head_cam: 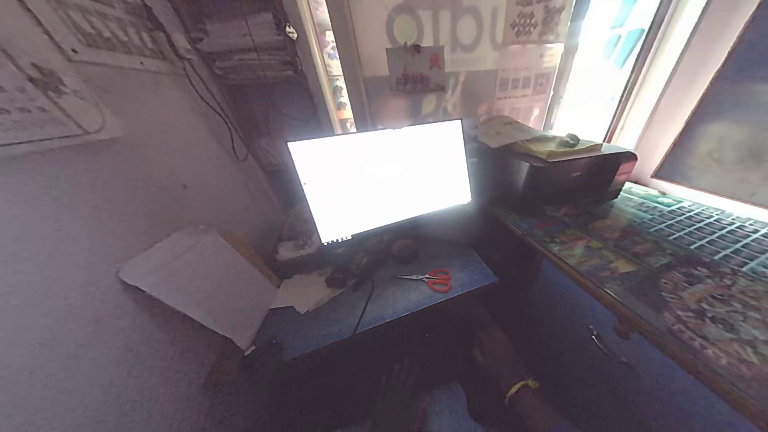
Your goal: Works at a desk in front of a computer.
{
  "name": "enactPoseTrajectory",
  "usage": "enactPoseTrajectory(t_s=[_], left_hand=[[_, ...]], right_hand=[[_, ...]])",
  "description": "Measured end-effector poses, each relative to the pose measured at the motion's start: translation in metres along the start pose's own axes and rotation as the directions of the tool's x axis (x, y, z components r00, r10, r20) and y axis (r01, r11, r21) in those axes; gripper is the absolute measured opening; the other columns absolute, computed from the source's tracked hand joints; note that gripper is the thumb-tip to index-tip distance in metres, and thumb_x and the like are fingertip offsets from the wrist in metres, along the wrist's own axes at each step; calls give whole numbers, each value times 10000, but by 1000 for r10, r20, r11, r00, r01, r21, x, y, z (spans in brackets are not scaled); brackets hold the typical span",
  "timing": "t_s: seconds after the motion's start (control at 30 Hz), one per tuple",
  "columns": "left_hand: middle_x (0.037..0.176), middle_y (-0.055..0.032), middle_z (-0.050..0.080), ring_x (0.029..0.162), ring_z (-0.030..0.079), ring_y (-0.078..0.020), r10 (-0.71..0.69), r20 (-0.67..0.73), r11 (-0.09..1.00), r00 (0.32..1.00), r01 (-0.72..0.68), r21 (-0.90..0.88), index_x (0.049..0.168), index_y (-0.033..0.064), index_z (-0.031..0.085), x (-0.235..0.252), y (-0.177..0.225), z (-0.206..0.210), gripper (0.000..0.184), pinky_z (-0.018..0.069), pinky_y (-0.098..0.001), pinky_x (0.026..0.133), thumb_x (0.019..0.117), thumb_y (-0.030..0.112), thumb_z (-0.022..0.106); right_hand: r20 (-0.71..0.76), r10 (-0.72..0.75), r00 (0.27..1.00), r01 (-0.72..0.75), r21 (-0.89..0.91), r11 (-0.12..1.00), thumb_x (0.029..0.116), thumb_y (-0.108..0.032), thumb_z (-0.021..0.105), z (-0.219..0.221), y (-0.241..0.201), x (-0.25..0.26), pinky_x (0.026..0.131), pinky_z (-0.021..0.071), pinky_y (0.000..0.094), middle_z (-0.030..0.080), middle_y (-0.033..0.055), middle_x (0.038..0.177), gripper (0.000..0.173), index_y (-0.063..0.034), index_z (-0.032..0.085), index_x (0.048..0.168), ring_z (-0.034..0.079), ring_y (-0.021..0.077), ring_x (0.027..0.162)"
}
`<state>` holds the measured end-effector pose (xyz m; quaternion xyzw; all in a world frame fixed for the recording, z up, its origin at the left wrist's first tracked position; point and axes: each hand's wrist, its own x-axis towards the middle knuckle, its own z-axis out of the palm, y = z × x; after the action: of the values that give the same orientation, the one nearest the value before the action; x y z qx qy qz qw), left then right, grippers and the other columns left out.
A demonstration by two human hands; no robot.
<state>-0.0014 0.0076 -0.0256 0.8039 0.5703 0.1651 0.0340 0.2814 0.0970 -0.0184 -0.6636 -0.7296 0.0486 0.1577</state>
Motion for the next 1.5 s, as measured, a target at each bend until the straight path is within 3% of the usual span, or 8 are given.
enactPoseTrajectory(t_s=[0.17, 0.3, 0.57, 1.2, 1.37, 1.5], left_hand=[[1625, -138, 391, 1528, 320, -330, -3, -12, 1000, 1000, 3, -5, 1522, 73, 481, 0, -1, 1, 630, 200, -544, 1257, 1052, 490, 434], [1632, -140, 377, 1534, 307, -331, -14, 17, 1000, 1000, 14, -1, 1528, 65, 468, 0, -2, 2, 639, 191, -543, 1260, 1056, 492, 418], [1629, -152, 378, 1530, 315, -340, -9, 21, 1000, 1000, 9, 2, 1527, 48, 463, 1, -2, 3, 642, 206, -553, 1254, 1060, 486, 407], [1636, -159, 363, 1535, 300, -344, 0, 14, 1000, 1000, 0, 14, 1529, 38, 455, 0, -3, 7, 652, 192, -560, 1257, 1063, 490, 393], [1627, -167, 377, 1522, 324, -361, 3, 24, 999, 1000, -4, 49, 1522, 24, 461, 1, -3, 7, 654, 214, -577, 1242, 1067, 486, 375], [1627, -164, 377, 1523, 323, -357, -8, 21, 999, 1000, 7, 35, 1520, 29, 467, 2, -3, 7, 648, 209, -573, 1246, 1069, 486, 378]], right_hand=[[17, 13, 1000, -13, 4, 1000, 1004, -394, 534, -2, -1, 0, 1216, 352, 448, 485, 152, 1554, 539, -154, 549, 1487, 411, 305, 1479], [-69, -27, 997, 26, -15, 1000, 993, -381, 552, 2, 0, 0, 1197, 383, 446, 491, 150, 1554, 541, -143, 558, 1478, 442, 307, 1462], [-50, -33, 998, 32, -26, 999, 1007, -388, 522, 4, 1, 0, 1215, 355, 451, 467, 151, 1574, 574, -130, 505, 1519, 414, 311, 1481], [17, 4, 1000, -4, -2, 1000, 1008, -389, 527, -3, -2, -3, 1218, 349, 449, 467, 149, 1571, 555, -158, 519, 1512, 407, 304, 1485], [-71, -31, 997, 27, -56, 998, 994, -398, 538, 5, 2, -1, 1187, 393, 449, 478, 157, 1563, 522, -129, 598, 1437, 456, 313, 1451], [-27, -23, 999, 21, -57, 998, 982, -403, 552, -2, -1, -2, 1184, 390, 461, 479, 163, 1559, 538, -125, 589, 1441, 450, 331, 1450]])
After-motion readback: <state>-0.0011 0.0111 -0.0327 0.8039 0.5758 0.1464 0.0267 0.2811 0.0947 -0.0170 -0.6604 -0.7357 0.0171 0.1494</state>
